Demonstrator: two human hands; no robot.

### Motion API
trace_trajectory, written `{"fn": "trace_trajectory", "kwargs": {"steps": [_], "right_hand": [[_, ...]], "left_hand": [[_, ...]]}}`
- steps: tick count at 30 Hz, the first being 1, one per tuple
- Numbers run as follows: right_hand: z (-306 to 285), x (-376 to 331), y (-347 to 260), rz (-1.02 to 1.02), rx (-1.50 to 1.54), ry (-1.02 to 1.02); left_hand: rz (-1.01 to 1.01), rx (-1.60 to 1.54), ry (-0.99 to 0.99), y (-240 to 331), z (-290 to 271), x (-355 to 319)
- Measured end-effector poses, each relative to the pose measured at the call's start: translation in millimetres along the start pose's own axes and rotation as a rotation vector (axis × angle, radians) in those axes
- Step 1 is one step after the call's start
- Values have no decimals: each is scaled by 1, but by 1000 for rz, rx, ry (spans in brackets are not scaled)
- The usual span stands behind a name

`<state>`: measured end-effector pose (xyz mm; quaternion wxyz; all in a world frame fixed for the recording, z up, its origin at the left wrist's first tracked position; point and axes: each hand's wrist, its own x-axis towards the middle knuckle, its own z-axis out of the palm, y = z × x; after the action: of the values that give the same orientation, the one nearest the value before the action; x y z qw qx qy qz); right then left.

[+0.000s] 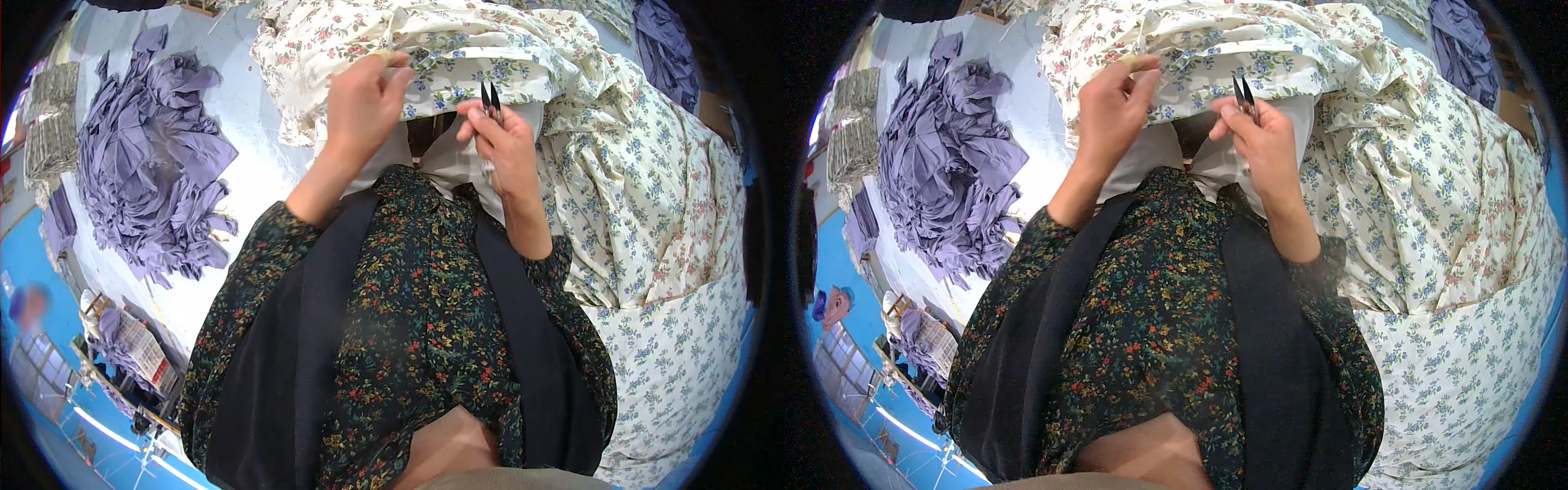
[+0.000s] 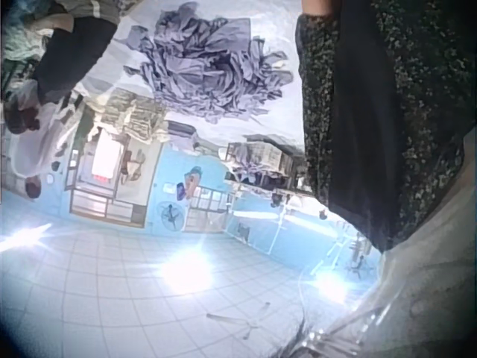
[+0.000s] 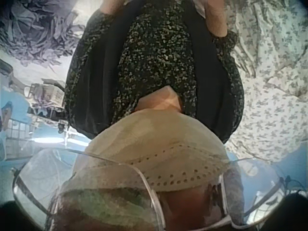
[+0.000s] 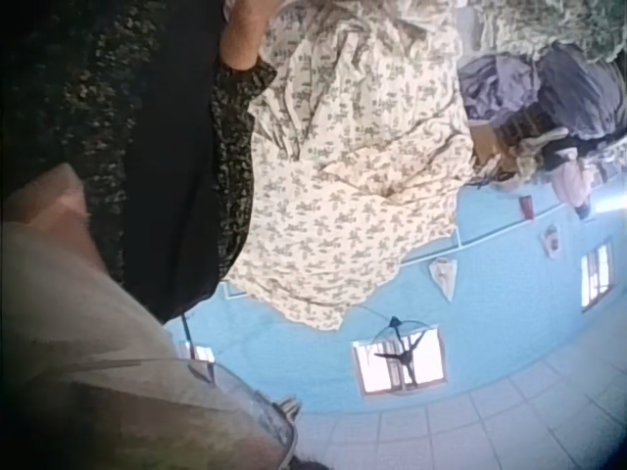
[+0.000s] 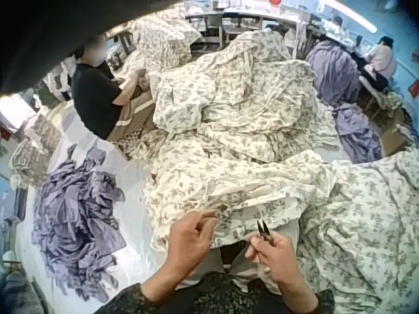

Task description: Manually trim excess threads from floral-patterned garments using small snips.

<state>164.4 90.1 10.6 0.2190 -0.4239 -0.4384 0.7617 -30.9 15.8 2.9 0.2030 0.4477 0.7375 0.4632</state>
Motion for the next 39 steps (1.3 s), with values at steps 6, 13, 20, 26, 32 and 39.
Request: {"fn": "trace_trajectory", "kwargs": {"steps": [6, 13, 20, 26, 32, 39], "right_hand": [[14, 23, 1, 29, -11, 1], [5, -1, 12, 64, -44, -92], [1, -14, 12, -633, -810, 354], [9, -9, 17, -722, -1000, 309], [8, -4, 19, -779, -1012, 291], [4, -2, 22, -778, -940, 282]], "left_hand": [[-281, -323, -281, 4, 19, -10], [-934, -1030, -420, 5, 19, -26], [-838, -1130, -328, 3, 24, -31], [-887, -1244, -330, 6, 23, -32], [-911, -1311, -342, 6, 21, -33], [-932, -1332, -355, 7, 20, -31]]}}
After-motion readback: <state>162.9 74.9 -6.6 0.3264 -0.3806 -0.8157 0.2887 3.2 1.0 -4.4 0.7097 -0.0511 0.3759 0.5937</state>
